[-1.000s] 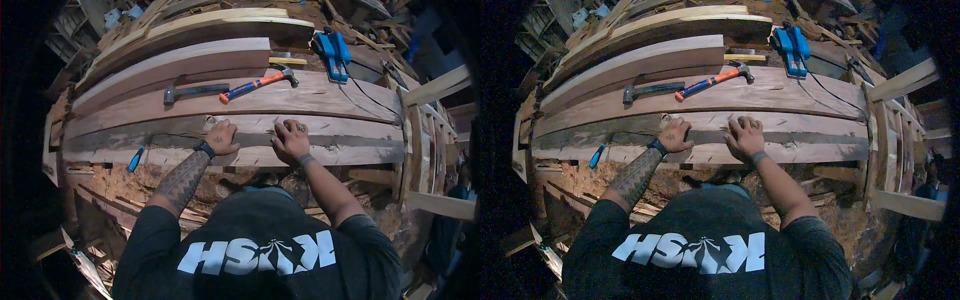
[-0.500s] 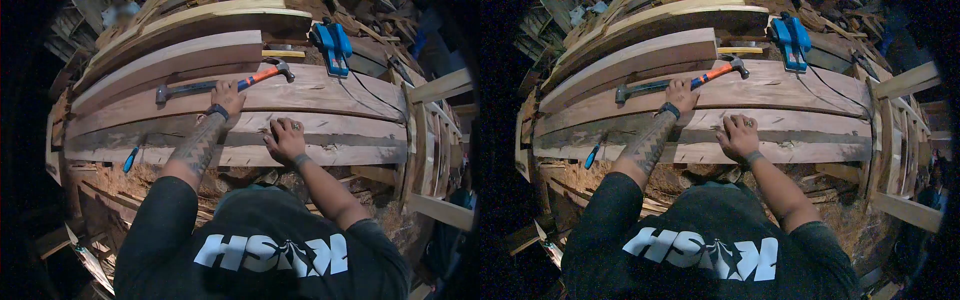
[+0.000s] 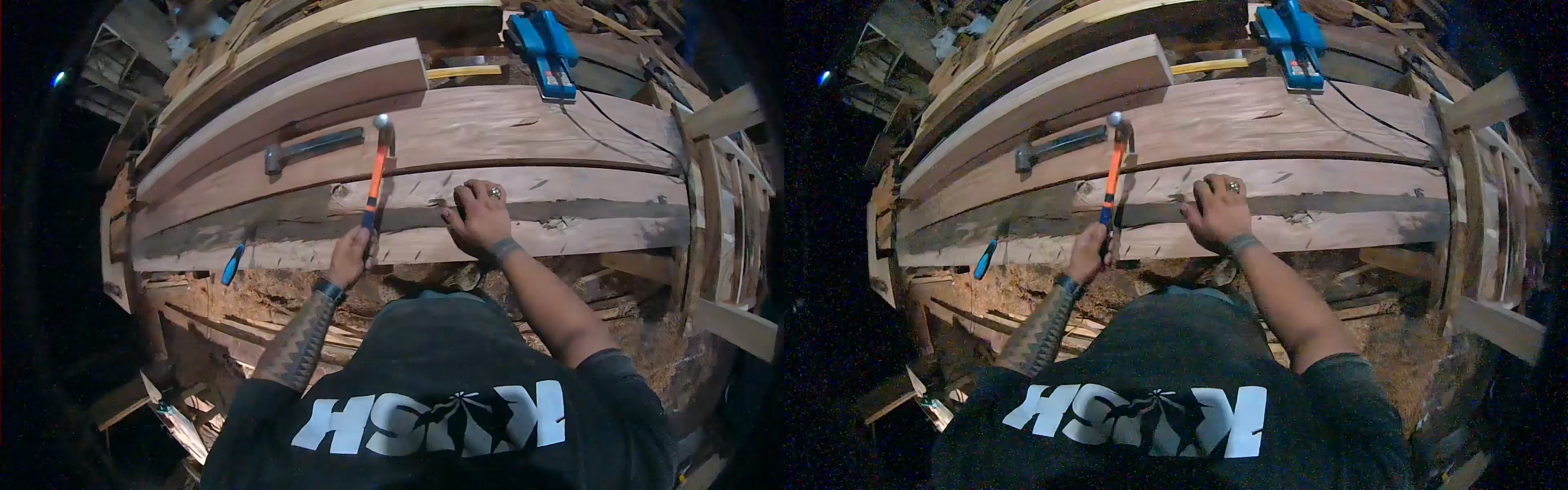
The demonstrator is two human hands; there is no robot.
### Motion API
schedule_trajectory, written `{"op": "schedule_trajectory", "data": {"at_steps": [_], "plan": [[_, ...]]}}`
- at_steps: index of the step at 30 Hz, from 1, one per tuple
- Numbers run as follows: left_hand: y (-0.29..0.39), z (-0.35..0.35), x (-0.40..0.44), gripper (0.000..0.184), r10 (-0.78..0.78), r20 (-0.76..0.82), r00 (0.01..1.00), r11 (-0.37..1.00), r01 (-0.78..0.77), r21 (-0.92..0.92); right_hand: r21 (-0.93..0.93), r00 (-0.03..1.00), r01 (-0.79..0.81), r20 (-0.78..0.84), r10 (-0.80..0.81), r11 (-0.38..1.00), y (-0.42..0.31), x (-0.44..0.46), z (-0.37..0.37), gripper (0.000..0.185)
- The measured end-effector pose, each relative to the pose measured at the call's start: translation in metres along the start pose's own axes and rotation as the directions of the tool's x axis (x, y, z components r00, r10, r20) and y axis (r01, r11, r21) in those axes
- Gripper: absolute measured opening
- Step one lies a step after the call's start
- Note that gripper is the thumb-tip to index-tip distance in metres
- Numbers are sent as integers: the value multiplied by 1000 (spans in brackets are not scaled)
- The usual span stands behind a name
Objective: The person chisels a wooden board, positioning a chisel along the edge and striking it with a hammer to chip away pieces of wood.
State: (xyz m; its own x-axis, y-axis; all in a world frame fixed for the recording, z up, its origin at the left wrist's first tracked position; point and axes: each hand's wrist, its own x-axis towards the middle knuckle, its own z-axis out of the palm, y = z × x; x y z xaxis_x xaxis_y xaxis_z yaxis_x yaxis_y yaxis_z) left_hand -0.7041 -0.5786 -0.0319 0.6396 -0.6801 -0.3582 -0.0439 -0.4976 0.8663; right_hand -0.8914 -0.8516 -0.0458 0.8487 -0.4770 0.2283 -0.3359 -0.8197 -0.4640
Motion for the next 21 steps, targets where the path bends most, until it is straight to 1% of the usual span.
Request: {"op": "schedule_trajectory", "data": {"at_steps": [1,2,4,5,7,8,9,11,12,15,16,19,20,21], "plan": [[-8,7,-15,36,-105,24,994,977,108,-186,6,1000,2,10,-2,1000,-2,-1,0,45],[-15,12,-30,35,-199,67,978,907,210,-365,9,1000,4,20,-5,1000,-3,-1,0,44],[-32,16,-59,35,-251,79,965,864,260,-432,-4,999,-5,48,5,1000,-4,2,-5,42],[-42,19,-69,35,-278,91,956,838,288,-464,-12,1000,3,22,-3,1000,-3,3,-4,42],[-65,18,-83,36,-235,69,969,909,245,-338,-22,1000,19,-19,-19,1000,-3,0,2,41],[-75,16,-88,37,-213,58,975,937,221,-271,-29,1000,11,3,-11,1000,-4,0,2,41],[-74,18,-93,37,-227,49,973,931,232,-281,-35,1000,5,25,-4,999,-6,0,0,41],[-50,27,-98,37,-251,28,968,920,247,-305,-44,999,12,46,-10,999,-6,0,0,41],[-28,29,-101,35,-328,32,944,880,318,-353,-46,999,20,43,-18,999,-5,0,1,41],[29,-1,-89,32,-477,164,863,756,498,-424,-36,999,25,30,-24,999,2,-1,9,42],[60,-11,-88,30,-484,185,855,742,513,-431,-29,999,32,30,-31,999,4,-1,11,43],[111,-27,-79,33,-352,143,925,881,379,-282,-57,999,41,4,-41,998,6,1,14,45],[129,-30,-85,35,-321,183,929,913,355,-202,-32,999,39,-2,-39,999,8,0,13,45],[123,-33,-86,35,-306,239,922,894,364,-260,-34,999,42,-10,-42,999,8,-3,12,45]]}}
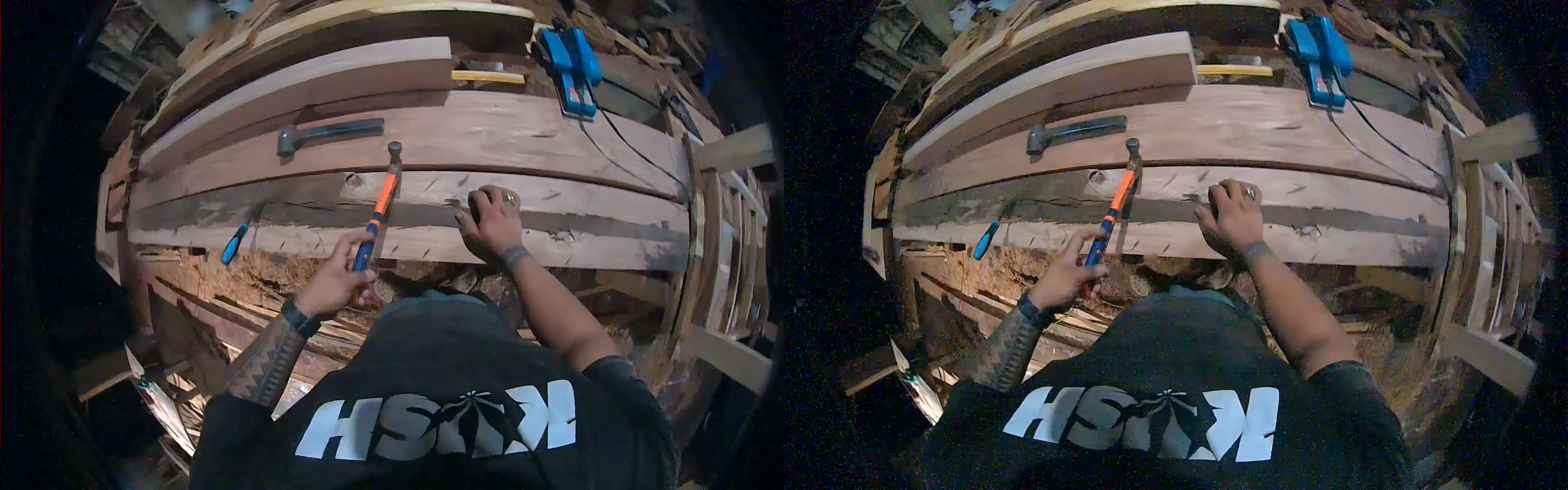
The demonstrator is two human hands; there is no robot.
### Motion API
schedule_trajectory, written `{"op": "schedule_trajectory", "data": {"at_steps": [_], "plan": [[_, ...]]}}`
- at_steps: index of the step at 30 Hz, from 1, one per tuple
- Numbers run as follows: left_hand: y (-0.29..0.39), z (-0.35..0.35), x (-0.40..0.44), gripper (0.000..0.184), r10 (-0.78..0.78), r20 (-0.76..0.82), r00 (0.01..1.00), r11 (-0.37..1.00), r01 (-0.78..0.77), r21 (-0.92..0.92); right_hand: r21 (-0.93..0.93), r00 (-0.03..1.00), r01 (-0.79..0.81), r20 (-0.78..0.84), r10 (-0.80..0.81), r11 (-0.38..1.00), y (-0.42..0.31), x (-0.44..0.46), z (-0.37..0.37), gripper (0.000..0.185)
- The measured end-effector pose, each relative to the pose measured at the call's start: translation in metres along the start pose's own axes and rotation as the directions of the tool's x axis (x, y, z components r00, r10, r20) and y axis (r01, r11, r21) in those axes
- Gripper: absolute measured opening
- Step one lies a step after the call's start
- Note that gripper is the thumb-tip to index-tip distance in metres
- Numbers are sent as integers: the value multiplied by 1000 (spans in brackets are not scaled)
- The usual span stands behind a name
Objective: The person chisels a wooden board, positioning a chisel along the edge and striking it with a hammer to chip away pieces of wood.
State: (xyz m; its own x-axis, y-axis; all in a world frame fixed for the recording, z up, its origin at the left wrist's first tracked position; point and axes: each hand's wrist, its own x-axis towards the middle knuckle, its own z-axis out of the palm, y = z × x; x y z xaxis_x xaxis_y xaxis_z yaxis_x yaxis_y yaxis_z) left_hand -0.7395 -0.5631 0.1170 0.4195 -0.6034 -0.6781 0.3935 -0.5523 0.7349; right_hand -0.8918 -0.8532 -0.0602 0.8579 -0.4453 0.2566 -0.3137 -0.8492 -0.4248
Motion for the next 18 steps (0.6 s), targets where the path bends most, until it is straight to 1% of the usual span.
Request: {"op": "schedule_trajectory", "data": {"at_steps": [2,3,4,5,6,9,11,13,14,15,16,17,18], "plan": [[-18,-14,4,35,6,112,994,993,8,-122,-4,1000,8,-25,-8,1000,0,1,-1,44],[-28,-14,2,39,94,107,990,974,-69,-214,18,1000,-12,-6,12,1000,-2,4,-4,43],[-40,-9,-2,49,264,81,961,965,-262,-34,40,999,-28,19,27,999,-5,6,-9,42],[-48,-11,-2,49,409,113,905,844,-423,329,61,998,-36,47,33,997,-5,5,-11,42],[-57,-15,-3,50,527,194,827,578,-517,631,49,999,-36,42,34,998,-4,4,-10,41],[-104,-36,7,43,644,155,749,267,-410,872,19,1000,-15,16,14,1000,-4,10,-5,40],[-73,-13,11,40,841,135,524,189,-518,834,6,1000,-12,20,11,1000,-8,9,-8,39],[-62,-14,51,23,854,96,511,367,-723,585,-24,1000,1,24,0,1000,-10,9,-7,39],[-56,-15,71,14,860,77,505,428,-795,429,-40,1000,9,25,-8,999,-11,10,-7,39],[-47,-33,113,5,844,15,536,530,-838,126,-31,999,5,40,-4,999,-12,12,-8,40],[-37,-51,155,4,824,-47,565,547,-814,-196,-24,998,0,60,1,1000,-14,14,-10,40],[5,-57,173,5,871,-85,483,473,-874,-112,-18,996,-5,84,7,1000,-16,11,-11,40],[56,-49,157,5,958,-88,274,287,-881,375,-30,995,-4,103,7,1000,-15,4,-5,40]]}}
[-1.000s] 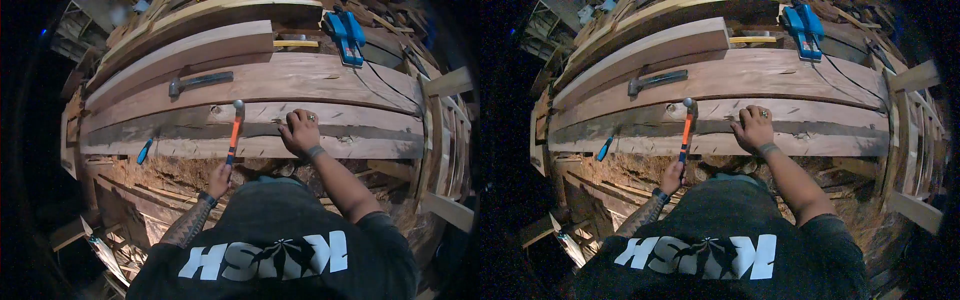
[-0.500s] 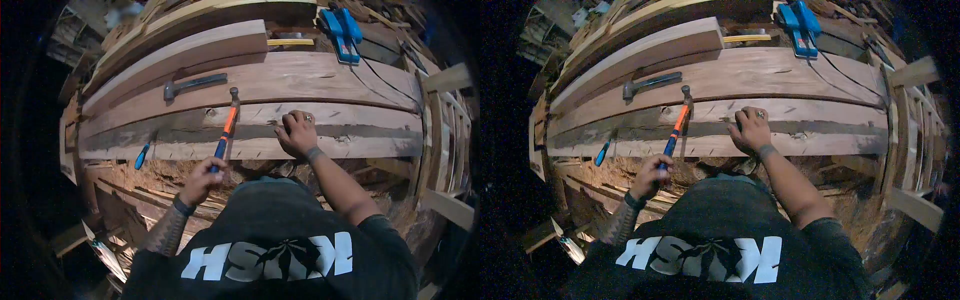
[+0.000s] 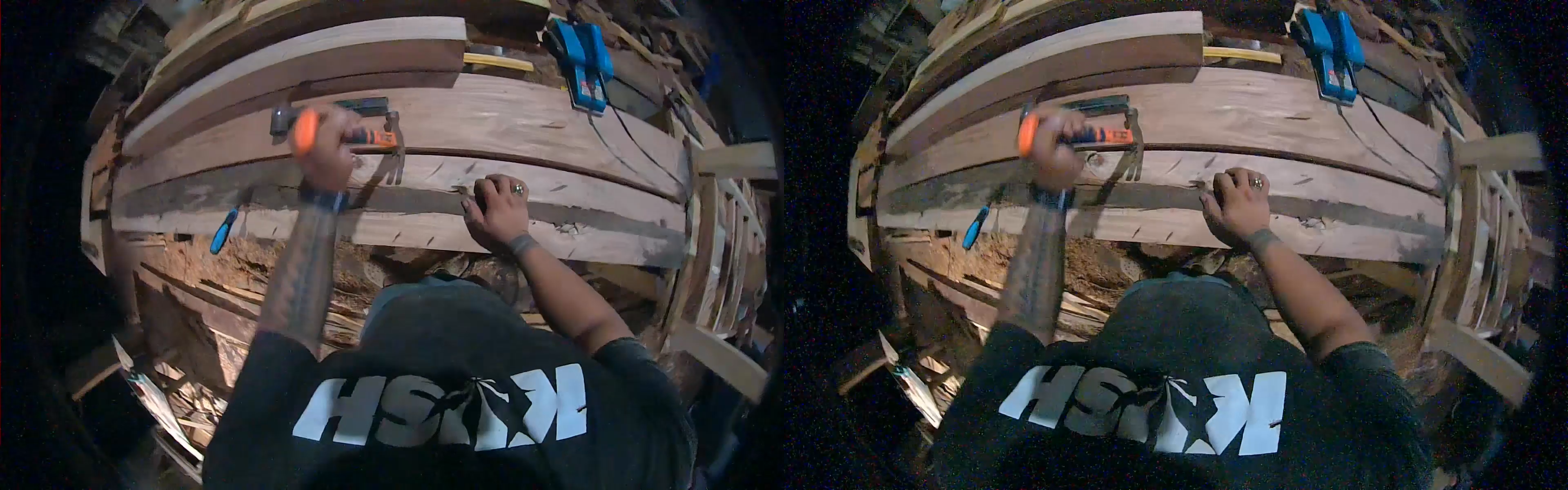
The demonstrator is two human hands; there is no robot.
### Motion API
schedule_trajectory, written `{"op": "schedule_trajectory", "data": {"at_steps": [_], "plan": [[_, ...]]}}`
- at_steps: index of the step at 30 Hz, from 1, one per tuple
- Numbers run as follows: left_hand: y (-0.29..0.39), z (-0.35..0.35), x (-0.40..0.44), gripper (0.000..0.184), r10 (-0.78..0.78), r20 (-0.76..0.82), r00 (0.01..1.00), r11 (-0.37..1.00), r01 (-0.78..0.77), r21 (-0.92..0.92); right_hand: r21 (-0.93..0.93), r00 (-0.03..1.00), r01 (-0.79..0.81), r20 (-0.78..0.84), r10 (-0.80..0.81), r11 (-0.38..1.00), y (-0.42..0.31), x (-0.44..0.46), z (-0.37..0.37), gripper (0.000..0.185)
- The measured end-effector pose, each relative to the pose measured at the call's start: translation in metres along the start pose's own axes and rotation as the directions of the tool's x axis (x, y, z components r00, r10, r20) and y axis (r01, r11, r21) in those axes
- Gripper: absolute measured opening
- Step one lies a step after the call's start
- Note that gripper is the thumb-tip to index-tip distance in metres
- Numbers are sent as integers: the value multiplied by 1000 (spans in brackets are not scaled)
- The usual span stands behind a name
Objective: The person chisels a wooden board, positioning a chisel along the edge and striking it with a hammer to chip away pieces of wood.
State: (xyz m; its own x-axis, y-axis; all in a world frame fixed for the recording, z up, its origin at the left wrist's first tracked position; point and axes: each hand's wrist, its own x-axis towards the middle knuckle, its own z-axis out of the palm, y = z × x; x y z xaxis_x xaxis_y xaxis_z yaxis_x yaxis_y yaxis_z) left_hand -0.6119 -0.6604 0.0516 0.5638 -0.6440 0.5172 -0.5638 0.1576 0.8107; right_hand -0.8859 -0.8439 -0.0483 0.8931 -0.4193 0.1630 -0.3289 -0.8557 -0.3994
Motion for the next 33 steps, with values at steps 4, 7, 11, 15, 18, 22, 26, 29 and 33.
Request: {"op": "schedule_trajectory", "data": {"at_steps": [4,7,11,15,18,22,26,29,33], "plan": [[24,26,18,4,51,-61,997,979,-62,-193,-26,997,43,-67,-45,999,5,12,1,42],[47,46,0,11,78,-124,989,940,-114,-320,-17,1000,7,-25,-8,1000,3,6,-2,43],[14,53,-69,18,308,59,950,937,-292,-192,5,998,2,-67,-1,1000,4,5,0,41],[22,55,-119,23,359,242,902,933,-349,-84,23,999,-21,-36,21,1000,1,8,-4,38],[24,60,-117,26,310,186,932,951,-303,-69,-8,999,-41,7,41,999,-7,7,-3,39],[25,61,-90,31,340,212,916,938,-313,-153,-26,1000,-19,11,19,999,-9,6,1,40],[23,57,-147,36,239,150,959,971,-234,-49,-12,999,-42,6,42,999,-18,5,1,36],[26,37,-178,36,375,172,911,927,-364,-90,-22,999,6,-50,-7,1000,-14,7,8,34],[39,33,-156,38,332,105,938,939,-317,-133,-68,997,-55,-49,51,996,-17,4,8,32]]}}
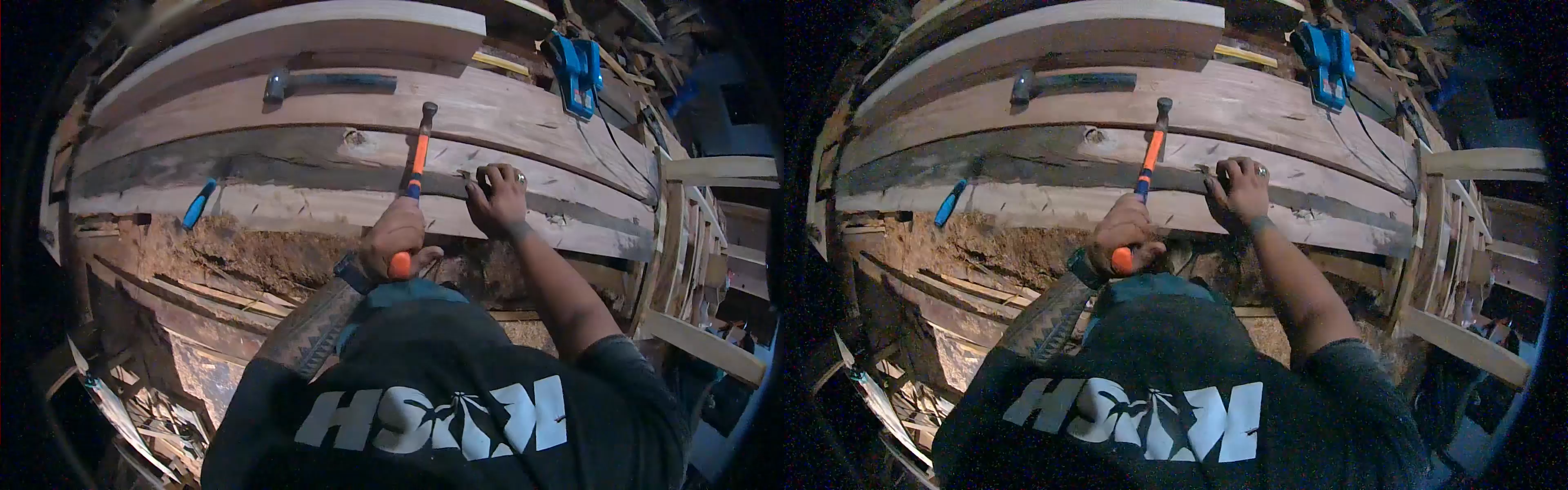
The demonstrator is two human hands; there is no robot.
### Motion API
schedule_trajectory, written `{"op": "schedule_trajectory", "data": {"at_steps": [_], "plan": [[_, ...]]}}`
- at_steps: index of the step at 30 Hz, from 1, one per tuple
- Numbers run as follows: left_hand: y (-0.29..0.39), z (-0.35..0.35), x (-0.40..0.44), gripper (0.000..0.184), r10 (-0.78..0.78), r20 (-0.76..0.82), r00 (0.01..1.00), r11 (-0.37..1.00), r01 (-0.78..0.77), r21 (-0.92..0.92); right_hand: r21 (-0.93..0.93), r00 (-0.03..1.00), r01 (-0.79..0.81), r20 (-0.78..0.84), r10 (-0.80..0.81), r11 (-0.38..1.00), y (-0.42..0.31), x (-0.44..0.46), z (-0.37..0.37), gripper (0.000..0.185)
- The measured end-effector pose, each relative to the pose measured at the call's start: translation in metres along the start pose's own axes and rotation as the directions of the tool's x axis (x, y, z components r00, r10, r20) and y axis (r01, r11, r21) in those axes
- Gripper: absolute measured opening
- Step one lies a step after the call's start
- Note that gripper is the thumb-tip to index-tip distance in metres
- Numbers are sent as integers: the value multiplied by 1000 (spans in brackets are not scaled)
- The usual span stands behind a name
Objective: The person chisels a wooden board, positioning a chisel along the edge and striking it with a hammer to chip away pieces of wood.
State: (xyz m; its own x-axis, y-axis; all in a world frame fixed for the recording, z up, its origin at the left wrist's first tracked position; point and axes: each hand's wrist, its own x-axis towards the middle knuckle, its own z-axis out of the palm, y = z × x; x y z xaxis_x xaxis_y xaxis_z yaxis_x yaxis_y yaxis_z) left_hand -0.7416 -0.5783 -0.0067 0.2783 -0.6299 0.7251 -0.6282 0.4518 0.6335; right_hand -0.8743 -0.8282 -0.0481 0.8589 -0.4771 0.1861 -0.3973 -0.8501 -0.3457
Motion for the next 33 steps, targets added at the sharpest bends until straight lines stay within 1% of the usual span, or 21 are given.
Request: {"op": "schedule_trajectory", "data": {"at_steps": [1,2,3,4,5,6,7,9,12,13,15,16,17,18,21,24,27,28,31,32,33], "plan": [[-2,-1,11,38,17,-36,999,999,-18,-30,12,1000,26,-6,-26,1000,0,4,1,32],[-3,-13,18,33,20,56,998,998,-16,-64,20,999,41,-11,-41,999,3,3,2,32],[-8,-22,27,30,-7,28,1000,999,8,-46,28,999,46,-11,-46,999,5,-2,2,31],[-17,-30,36,28,-43,4,999,999,43,-32,59,1000,-12,20,10,998,2,0,-2,33],[-26,-33,45,27,-86,-20,996,996,85,-16,40,999,-22,26,21,999,0,-2,-6,33],[-33,-36,63,25,-325,-123,938,923,286,-257,21,999,-25,34,25,999,-2,-2,-8,34],[-42,-40,83,24,-559,-171,812,763,422,-490,1,999,-18,41,18,1000,-3,0,-9,35],[-66,-60,119,22,-540,-114,834,791,457,-407,-21,999,-20,35,21,1000,8,1,2,37],[-85,-68,122,19,-482,-133,866,822,394,-411,-23,1000,-22,-3,22,999,16,0,9,38],[-99,-72,91,19,-393,-121,912,902,356,-243,-10,1000,-27,-4,27,1000,14,1,7,38],[-71,-64,72,21,-260,-61,964,870,206,-448,-6,999,-31,-17,31,999,13,-1,3,38],[-59,-62,54,19,-163,-44,986,884,126,-450,-13,999,-21,-27,20,1000,12,-1,2,38],[-84,-79,24,16,71,192,979,930,5,-367,-18,999,-6,-37,5,1000,11,1,2,38],[-54,-66,12,9,-86,89,992,967,105,-233,-16,999,-5,-44,4,1000,11,2,3,38],[-44,-41,-23,9,-150,107,983,981,161,-105,4,1000,9,-25,-9,1000,8,4,3,38],[-38,-21,-14,7,-214,94,972,956,228,-186,13,999,-2,35,1,1000,4,1,-5,37],[-8,-24,-21,11,-230,226,947,973,226,44,-7,997,27,74,-26,1000,1,7,-7,36],[-8,-28,-39,13,-131,242,962,991,127,31,-5,996,19,88,-19,1000,-1,7,-9,36],[32,-12,-82,14,-428,169,888,901,433,12,12,995,7,96,-8,1000,6,3,-7,35],[31,-11,-81,14,-385,210,898,922,367,122,14,995,14,96,-15,1000,4,2,-11,35],[32,-9,-72,15,-400,187,897,916,384,120,16,995,29,91,-31,999,2,5,-14,35]]}}
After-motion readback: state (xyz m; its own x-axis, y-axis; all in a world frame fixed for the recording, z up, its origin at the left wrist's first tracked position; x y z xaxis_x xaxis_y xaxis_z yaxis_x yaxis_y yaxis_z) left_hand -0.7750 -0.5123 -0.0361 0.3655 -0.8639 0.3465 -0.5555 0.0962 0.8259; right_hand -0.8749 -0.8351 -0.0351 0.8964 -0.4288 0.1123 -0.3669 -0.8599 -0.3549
